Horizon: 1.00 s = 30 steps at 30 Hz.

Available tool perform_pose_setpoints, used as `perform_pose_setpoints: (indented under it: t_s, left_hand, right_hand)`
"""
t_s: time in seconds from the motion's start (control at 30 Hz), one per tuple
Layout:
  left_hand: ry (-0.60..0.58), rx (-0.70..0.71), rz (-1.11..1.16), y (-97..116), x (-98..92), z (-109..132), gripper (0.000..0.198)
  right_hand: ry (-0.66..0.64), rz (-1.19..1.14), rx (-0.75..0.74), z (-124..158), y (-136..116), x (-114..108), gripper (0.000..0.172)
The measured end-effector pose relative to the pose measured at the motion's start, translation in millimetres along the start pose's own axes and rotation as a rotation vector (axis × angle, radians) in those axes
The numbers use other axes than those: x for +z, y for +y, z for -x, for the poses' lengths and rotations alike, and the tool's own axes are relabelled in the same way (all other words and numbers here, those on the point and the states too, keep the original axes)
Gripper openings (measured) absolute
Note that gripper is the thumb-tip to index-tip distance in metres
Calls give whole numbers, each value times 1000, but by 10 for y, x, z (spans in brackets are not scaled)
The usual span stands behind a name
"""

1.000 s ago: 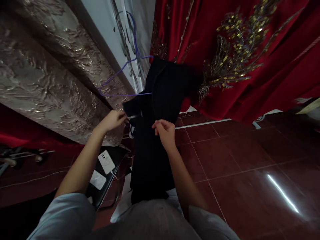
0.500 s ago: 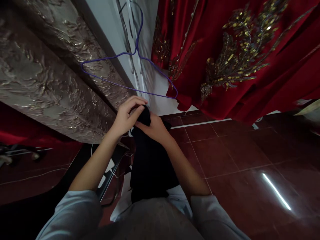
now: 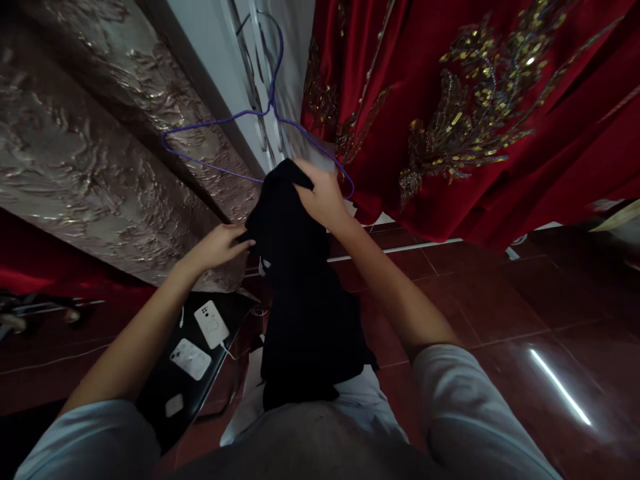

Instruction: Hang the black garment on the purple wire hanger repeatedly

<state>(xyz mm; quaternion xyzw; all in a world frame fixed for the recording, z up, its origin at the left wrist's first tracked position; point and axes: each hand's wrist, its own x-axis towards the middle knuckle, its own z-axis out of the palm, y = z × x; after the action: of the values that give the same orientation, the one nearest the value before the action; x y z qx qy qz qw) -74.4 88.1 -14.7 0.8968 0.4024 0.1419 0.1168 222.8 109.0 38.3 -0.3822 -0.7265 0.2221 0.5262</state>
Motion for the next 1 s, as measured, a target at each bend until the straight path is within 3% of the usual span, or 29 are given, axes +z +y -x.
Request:
perform_pose_setpoints:
  t_s: [0.07,0.13,0.2,0.3,0.37,0.43,0.57,0.67,0.73,0.87,0.9,1.0]
  left_hand:
    - [-7,-46,57,-25,-117,76,31]
    - [-78,-84,72,-35,-137,175,32]
    - [-197,-158,-21,-78,-75,300,33]
    - [-321,-289,-208,-193,19,489,41]
    - [-254,-314,-285,-234,-13,553,45]
    - [-45,-309,-357,-202,-143,530,42]
    - [404,-278,-339,-4,-533,265,21]
    - [572,-288,-196,63,-727,48,21]
    - [536,-335,-67,9,-761,-43,25]
    - [223,-427,163,-232,-687,-105,25]
    - [192,-451,198,-282,-670,-103,24]
    - [334,-483,237,-329,-695,-85,23]
  right_hand:
    - [151,-66,48,-135,254,192,13]
    - [193,-99,159,-197,468,355,18]
    - [133,-86,249,-167,588,415,29]
    - [42,-18,236,-2,588,276,39]
    - [68,50,201,108,521,79,43]
    - [129,127,188,164,444,-140,45]
    - [245,227,186,125,308,-453,45]
    - [272,227,172,93,232,-515,46]
    - [256,225,171,105,210,-507,46]
    - [262,244,185,152,221,-488,44]
    - [266,245,188,158,226,-486,45]
    - [261,230,194,161,235,-469,46]
